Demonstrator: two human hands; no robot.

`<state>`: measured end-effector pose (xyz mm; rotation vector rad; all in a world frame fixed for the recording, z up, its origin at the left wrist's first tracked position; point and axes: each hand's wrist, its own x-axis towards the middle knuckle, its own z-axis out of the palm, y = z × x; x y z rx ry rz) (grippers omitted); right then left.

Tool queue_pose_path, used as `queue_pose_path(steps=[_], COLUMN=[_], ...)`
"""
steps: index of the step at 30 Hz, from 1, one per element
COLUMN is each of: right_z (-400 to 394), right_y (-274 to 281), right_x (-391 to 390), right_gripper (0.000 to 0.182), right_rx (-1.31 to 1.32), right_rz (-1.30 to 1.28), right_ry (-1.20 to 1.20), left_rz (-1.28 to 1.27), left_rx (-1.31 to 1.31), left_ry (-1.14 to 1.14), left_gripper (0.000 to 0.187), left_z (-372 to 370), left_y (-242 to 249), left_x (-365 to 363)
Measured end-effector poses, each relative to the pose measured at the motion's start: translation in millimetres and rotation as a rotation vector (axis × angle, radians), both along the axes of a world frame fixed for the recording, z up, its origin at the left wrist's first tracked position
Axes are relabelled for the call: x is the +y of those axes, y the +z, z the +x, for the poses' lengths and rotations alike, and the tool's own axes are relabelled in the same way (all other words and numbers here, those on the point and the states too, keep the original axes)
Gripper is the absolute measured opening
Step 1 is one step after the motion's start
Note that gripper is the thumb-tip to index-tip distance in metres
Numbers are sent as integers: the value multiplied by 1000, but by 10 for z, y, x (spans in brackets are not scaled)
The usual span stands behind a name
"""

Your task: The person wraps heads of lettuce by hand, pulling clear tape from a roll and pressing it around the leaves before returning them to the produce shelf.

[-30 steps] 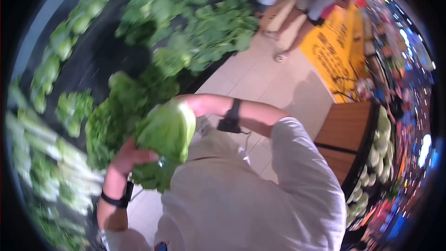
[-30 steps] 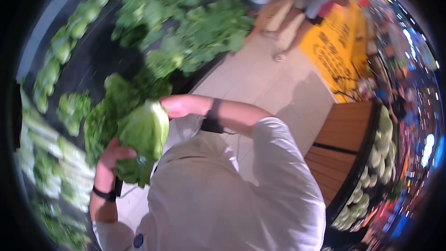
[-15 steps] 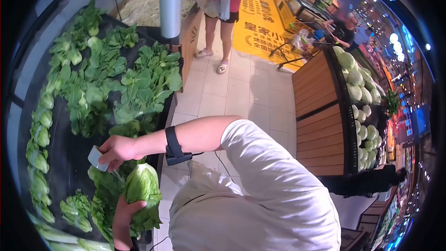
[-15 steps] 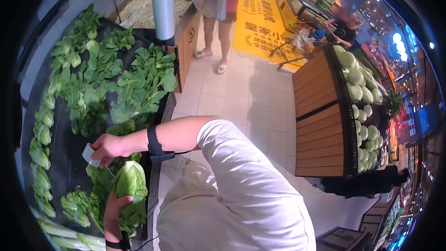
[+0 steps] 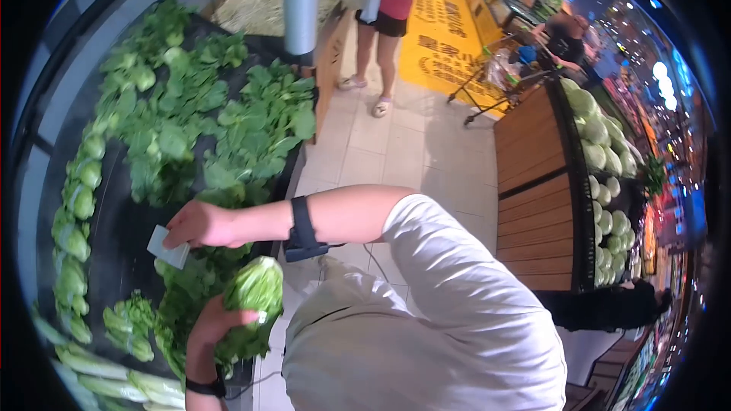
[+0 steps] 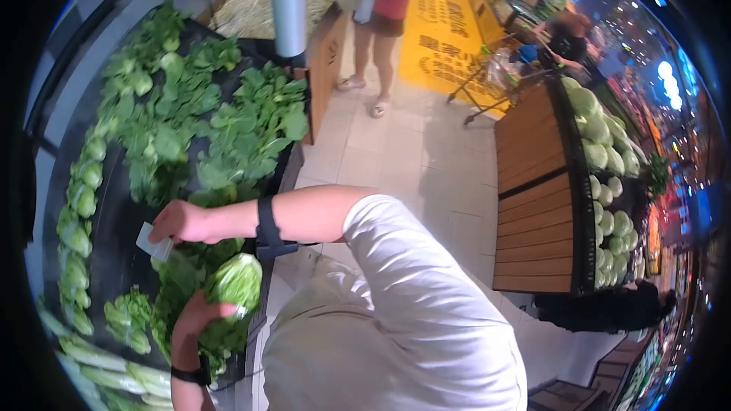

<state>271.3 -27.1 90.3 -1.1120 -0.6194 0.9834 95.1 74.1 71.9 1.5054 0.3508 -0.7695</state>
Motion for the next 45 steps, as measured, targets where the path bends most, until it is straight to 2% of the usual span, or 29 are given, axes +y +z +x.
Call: queue_pose_path(steps=[2, 4, 5, 6, 7, 8, 9, 11, 14, 15, 16, 18, 19, 20, 22, 24, 26, 27, 29, 30, 32, 33, 35, 36, 38, 40, 41, 43, 45], right_z=[-85, -92, -60, -131, -102, -105, -141, -152, -209, -250, -279, -342, -352, -334, -305, -281, -321, -339, -395, -416, -426, -432, -385, -176, -111, -27, -40, -76, -185], right_y=[148, 259, 200, 392, 361, 485, 589, 687, 577, 536, 482, 239, 121, 30, -135, -413, -627, -659, -717, -881, -1253, -1121, -719, -1557, -868, -543, -392, -75, 243], right_x=[-47, -188, -185, -336, -403, -539, -661, -853, -1080, -1145, -1197, -1291, -1312, -1322, -1335, -1325, -1275, -1212, -1035, -946, -740, -646, -432, -358, -183, -1, 36, 132, 48], right_gripper=[26, 22, 27, 30, 32, 33, 33, 34, 33, 30, 27, 26, 26, 26, 29, 31, 32, 32, 34, 34, 41, 41, 46, 44, 45, 42, 35, 30, 30], right_rx=[-162, -275, -565, -270, -212, -300, -354, -506, -476, -385, -292, -298, -307, -308, -425, -399, -531, -533, -744, -744, 12, 13, -145, -427, -250, -115, 85, 87, 76], right_rz=[-75, 109, 39, 27, -23, -142, -126, -345, -320, -347, -377, -411, -447, -445, -567, -521, -507, -506, -481, -484, 144, 141, -490, -53, -88, -82, -28, -10, -37], right_ry=[-60, 16, 38, 65, 156, 194, 198, 214, 291, 327, 361, 370, 359, 368, 283, 261, 299, 301, 413, 417, 358, 362, 496, 470, 554, 446, 361, 314, 287], left_rz=[-13, -65, -71, -80, -18, 45, 3, -58, -201, -219, -218, -294, -405, -404, -622, -591, -561, -485, -391, -395, -234, -156, -156, -153, -95, -163, -164, 9, -54], left_rx=[-133, -70, -53, -41, -53, -68, -82, -109, -144, -144, -140, -57, -27, -28, -85, -136, -187, -219, -223, -223, -124, -68, -56, -45, 3, 72, 74, 154, 124], left_ry=[111, 259, 315, 366, 414, 450, 524, 617, 770, 803, 822, 937, 917, 925, 918, 869, 820, 728, 578, 580, 340, 289, 240, 188, 164, 233, 241, 282, 369], left_gripper=[54, 51, 50, 48, 47, 45, 43, 38, 36, 35, 35, 36, 42, 42, 50, 54, 59, 62, 73, 73, 82, 85, 82, 78, 71, 67, 67, 64, 63], left_z=[-61, -96, -134, -162, -185, -235, -269, -352, -466, -493, -516, -566, -622, -682, -764, -795, -802, -788, -722, -686, -632, -623, -610, -606, -597, -583, -597, -631, -647], left_y=[-193, -162, -144, -139, -141, -141, -141, -133, -177, -161, -91, 57, -19, -84, -97, -14, 60, 76, 256, 287, 301, 290, 128, 69, 85, 152, 66, -179, -114], left_x=[-19, 23, 87, 141, 187, 214, 210, 254, 306, 316, 300, 277, 345, 369, 345, 277, 196, 157, 1, -54, -122, -138, -197, -213, -216, -221, -180, -52, 11])
